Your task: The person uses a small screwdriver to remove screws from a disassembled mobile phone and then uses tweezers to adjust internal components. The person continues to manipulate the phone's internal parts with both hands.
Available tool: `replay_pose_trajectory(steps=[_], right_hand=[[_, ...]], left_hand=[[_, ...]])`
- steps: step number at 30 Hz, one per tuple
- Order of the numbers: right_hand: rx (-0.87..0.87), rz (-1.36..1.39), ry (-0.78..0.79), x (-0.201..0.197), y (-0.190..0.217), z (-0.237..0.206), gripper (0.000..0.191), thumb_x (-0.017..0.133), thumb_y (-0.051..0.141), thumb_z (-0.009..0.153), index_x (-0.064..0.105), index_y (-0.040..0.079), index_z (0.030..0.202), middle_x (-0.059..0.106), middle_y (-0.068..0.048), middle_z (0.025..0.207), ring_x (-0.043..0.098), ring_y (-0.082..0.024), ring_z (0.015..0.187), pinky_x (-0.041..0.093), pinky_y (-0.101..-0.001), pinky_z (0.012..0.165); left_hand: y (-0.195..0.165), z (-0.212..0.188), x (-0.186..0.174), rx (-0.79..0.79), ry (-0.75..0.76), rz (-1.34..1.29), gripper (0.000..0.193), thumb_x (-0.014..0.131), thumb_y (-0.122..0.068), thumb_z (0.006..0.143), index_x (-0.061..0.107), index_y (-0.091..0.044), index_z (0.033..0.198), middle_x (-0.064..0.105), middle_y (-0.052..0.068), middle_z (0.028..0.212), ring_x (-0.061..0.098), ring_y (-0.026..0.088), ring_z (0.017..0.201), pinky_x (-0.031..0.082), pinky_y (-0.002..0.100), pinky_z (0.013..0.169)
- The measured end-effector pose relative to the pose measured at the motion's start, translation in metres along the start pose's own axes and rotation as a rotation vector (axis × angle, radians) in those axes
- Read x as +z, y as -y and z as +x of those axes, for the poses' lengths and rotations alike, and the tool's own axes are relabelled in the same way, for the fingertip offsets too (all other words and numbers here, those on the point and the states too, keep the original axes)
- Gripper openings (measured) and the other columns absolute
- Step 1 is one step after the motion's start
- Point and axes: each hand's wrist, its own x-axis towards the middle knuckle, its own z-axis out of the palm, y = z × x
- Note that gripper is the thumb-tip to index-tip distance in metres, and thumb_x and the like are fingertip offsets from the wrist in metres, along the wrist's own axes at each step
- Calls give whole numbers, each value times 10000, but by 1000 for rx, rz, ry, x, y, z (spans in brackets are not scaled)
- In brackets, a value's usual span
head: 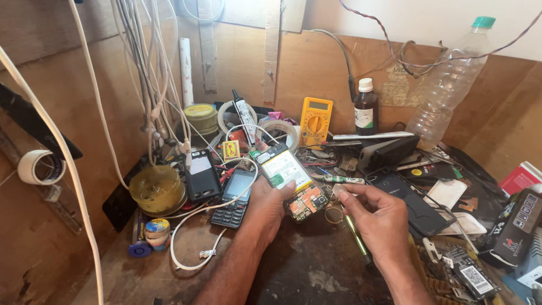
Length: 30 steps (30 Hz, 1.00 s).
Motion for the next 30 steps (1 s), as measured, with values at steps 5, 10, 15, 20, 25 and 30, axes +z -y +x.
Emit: replay_pose_trajectory(steps=[5, 10, 15, 20, 25, 30], right_hand=[[-90, -264, -54, 1, 5, -4, 206, 793, 165, 870, 809, 49, 1039, 771, -41, 737, 639, -71, 645, 492, -250, 578], [-154, -383, -40, 2, 13, -8, 200, 772, 193, 864, 799, 72, 1021, 814, -69, 794, 730, -94, 710, 542, -279, 640], [-125, -446, -26, 5, 22, -14, 209, 772, 225, 853, 820, 142, 1040, 820, -71, 859, 778, -125, 731, 562, -289, 656], [-87, -472, -26, 8, 26, -15, 210, 777, 247, 840, 827, 190, 1037, 825, -40, 866, 788, -143, 719, 570, -300, 642], [-155, -477, -27, 8, 25, -15, 212, 782, 250, 834, 825, 184, 1031, 820, -49, 893, 791, -141, 755, 574, -299, 644], [-162, -495, -20, 8, 26, -17, 216, 781, 257, 837, 823, 183, 1036, 814, -53, 930, 795, -168, 795, 586, -311, 675]], left_hand=[[2, 1, -1, 40, -3, 2, 466, 583, 82, 872, 517, -9, 1325, 683, 134, 1191, 688, 241, 1094, 569, 406, 951], [2, 2, -1, 77, -12, 29, 462, 598, 84, 876, 522, 26, 1328, 686, 152, 1197, 691, 248, 1103, 561, 400, 965], [2, 1, 1, 51, -36, 23, 462, 601, 79, 871, 504, 19, 1319, 690, 166, 1190, 702, 259, 1083, 576, 416, 945], [1, 0, 1, 33, -54, 63, 455, 607, 69, 880, 500, 16, 1319, 685, 166, 1196, 700, 254, 1085, 575, 408, 943], [2, 1, 2, 45, -51, 61, 463, 611, 69, 879, 497, 16, 1324, 686, 165, 1199, 698, 250, 1083, 573, 399, 944], [2, 1, 2, 35, -52, 57, 471, 603, 71, 877, 498, 6, 1332, 688, 159, 1193, 700, 254, 1084, 575, 405, 940]])
